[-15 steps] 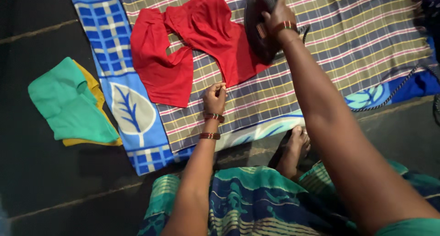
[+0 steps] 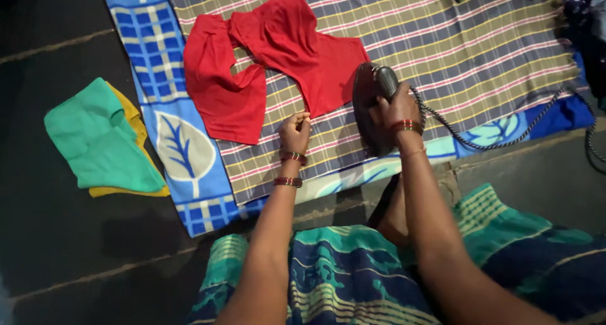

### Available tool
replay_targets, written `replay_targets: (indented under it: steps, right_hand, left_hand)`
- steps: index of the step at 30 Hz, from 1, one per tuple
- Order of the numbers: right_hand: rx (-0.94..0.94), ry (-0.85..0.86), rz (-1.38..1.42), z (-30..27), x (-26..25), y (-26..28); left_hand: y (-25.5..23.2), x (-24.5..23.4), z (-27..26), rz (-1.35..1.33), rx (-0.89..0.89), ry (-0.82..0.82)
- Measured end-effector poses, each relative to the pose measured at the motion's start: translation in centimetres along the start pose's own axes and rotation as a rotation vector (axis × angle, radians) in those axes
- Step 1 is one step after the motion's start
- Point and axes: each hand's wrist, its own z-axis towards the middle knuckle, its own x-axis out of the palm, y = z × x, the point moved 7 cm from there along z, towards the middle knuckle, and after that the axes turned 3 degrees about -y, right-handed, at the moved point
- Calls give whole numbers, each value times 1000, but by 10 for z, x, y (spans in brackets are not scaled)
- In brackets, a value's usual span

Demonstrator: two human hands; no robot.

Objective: The person irons a green shirt and a red shirt on a patterned mat laid out on the floor. They use a black electric iron to smooth the garments, handling them one at a time and adjusting their positions before ironing.

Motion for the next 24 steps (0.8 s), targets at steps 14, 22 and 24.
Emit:
replay_targets:
  steps: [14, 22, 24]
  right_hand:
    - [-124, 17, -33, 106, 22, 33]
    - [-82, 36, -78, 45, 14, 10]
    - [-70, 37, -71, 54, 13, 10]
  left_hand:
    - [-2, 0, 0, -49, -23, 35]
    - [5, 1, -1, -32, -57, 34]
    - [0, 0, 0, -12, -4, 24]
